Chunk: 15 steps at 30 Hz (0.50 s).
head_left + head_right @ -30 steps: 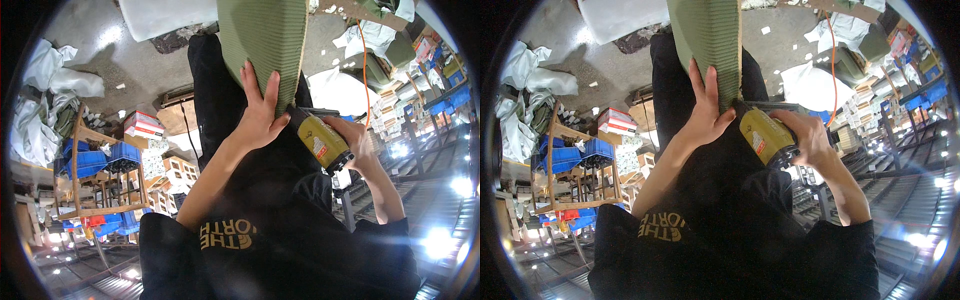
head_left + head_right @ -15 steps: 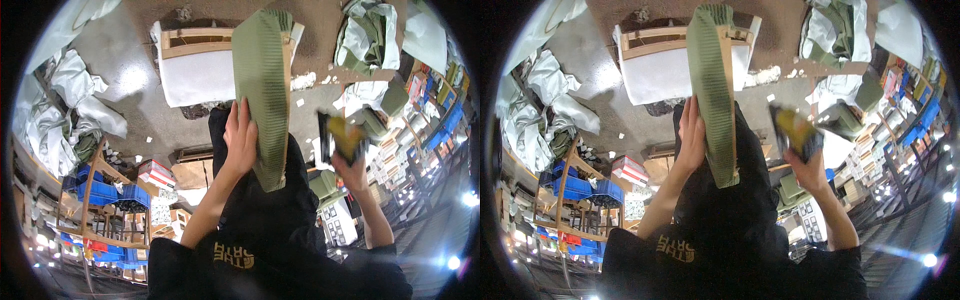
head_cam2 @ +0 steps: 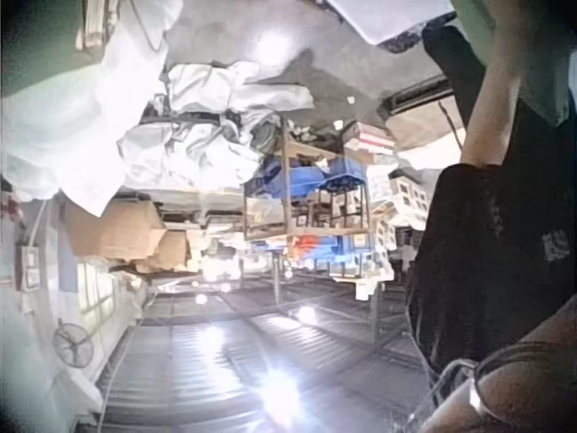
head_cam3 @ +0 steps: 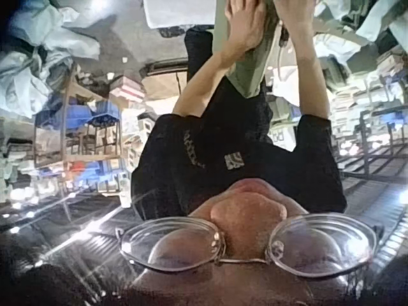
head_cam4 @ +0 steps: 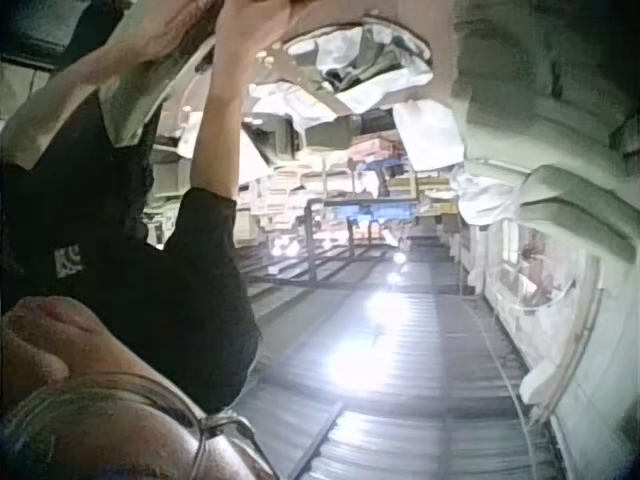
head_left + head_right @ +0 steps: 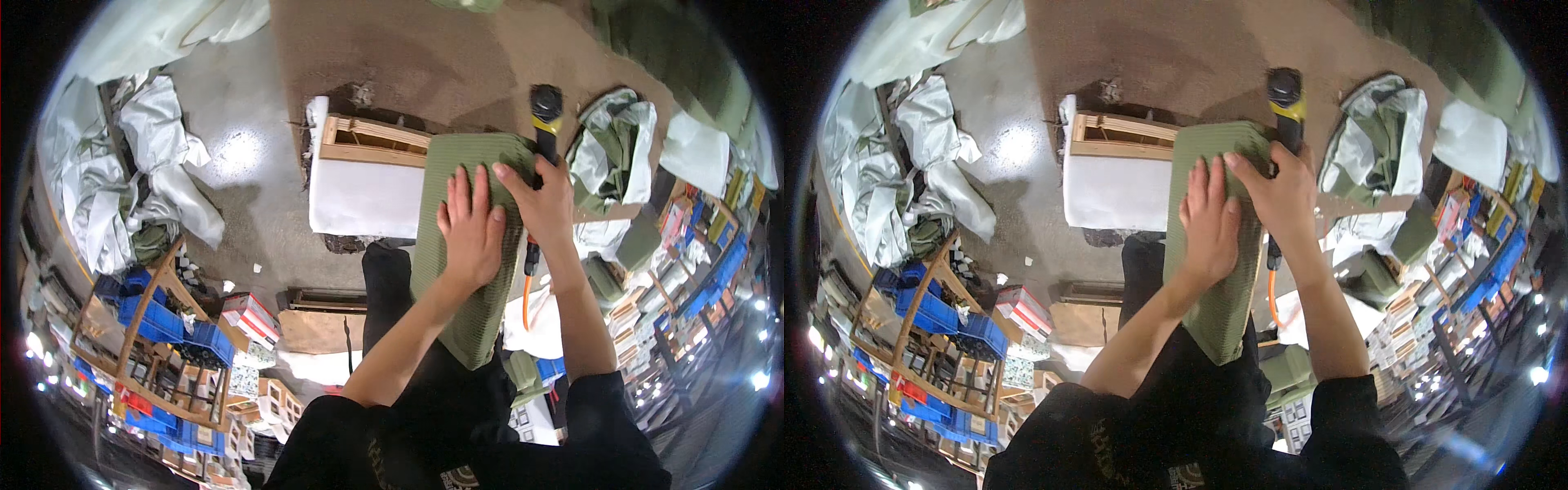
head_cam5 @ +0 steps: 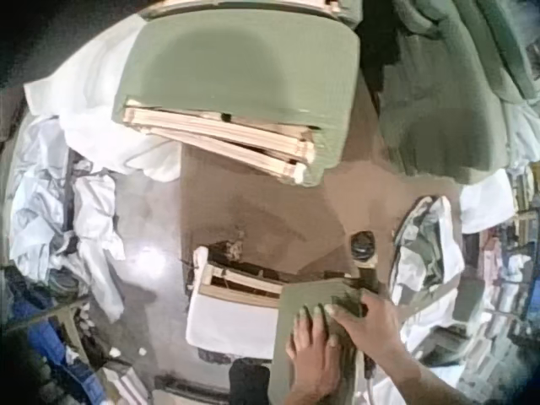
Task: Upholstering a furniture cushion by fitting a fabric cover over a frame and securing it with a pneumatic stapler.
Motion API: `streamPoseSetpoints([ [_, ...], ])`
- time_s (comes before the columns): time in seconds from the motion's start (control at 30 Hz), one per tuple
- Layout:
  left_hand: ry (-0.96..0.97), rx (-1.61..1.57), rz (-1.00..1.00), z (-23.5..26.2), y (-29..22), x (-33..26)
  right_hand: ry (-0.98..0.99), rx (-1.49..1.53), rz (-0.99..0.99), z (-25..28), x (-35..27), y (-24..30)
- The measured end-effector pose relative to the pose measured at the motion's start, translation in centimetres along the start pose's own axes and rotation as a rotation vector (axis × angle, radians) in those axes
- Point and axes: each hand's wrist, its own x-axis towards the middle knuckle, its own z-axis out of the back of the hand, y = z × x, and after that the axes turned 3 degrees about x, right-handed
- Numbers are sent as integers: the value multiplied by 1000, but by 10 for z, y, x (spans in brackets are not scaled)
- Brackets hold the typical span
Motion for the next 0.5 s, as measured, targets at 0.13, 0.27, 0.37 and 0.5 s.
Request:
streamPoseSetpoints([
  [0.13, 2, 40, -32, -8, 0, 7, 81, 89, -69, 7, 14, -4],
  [0.27, -110, -107, 0, -1, 52, 48, 119, 249, -71, 2, 13, -20],
  [0.37, -109, -79, 207, -4, 73, 81, 93, 383, -65, -5, 14, -19],
  [0.5, -20, -108, 388, 2, 61, 86, 196, 563, -213, 2, 12, -13],
])
